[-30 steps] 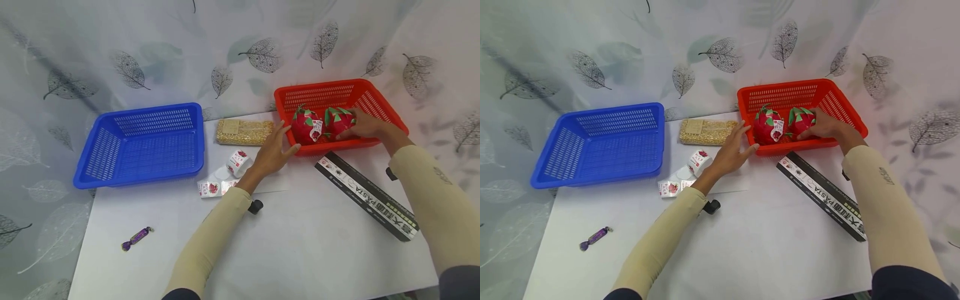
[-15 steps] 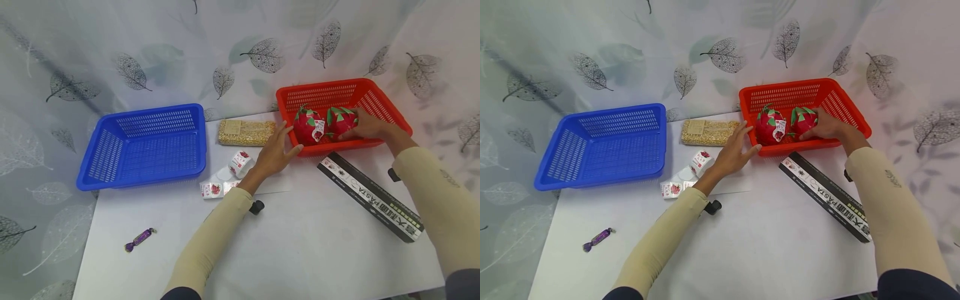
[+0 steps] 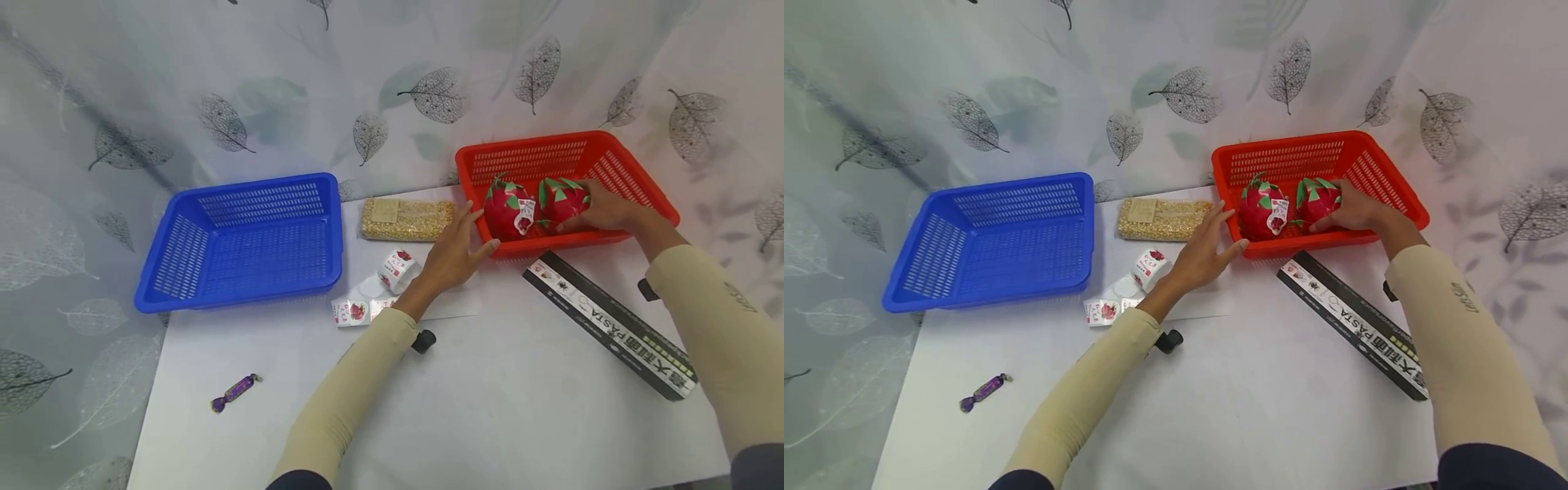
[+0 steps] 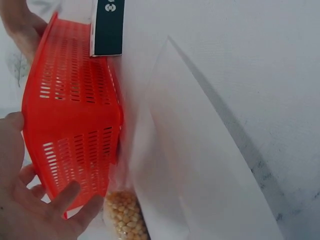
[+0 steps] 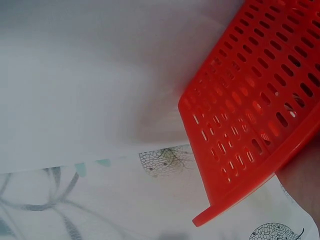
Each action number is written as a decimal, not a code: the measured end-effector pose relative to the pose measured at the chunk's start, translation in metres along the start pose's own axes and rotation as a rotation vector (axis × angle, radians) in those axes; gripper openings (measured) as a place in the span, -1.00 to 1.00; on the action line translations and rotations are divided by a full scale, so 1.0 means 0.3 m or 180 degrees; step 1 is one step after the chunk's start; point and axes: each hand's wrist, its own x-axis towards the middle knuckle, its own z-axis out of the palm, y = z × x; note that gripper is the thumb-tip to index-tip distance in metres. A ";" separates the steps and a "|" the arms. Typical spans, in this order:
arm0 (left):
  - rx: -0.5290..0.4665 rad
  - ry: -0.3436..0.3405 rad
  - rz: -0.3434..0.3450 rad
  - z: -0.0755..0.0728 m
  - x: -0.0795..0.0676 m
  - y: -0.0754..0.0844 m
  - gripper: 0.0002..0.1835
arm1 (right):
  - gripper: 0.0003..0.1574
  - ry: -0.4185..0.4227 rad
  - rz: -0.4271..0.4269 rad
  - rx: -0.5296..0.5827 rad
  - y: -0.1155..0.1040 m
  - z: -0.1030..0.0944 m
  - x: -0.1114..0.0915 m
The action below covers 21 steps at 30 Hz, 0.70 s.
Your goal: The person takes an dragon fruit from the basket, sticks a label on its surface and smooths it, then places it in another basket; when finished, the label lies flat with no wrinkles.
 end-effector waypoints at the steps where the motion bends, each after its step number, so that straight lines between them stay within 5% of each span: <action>1: -0.0003 0.0000 0.0002 0.000 0.001 0.001 -0.13 | 0.41 0.0003 0.0006 -0.0009 -0.001 -0.001 -0.001; 21: 0.0014 0.0011 -0.0012 0.002 0.002 -0.003 -0.13 | 0.46 -0.0052 0.0063 0.0059 -0.010 0.002 -0.006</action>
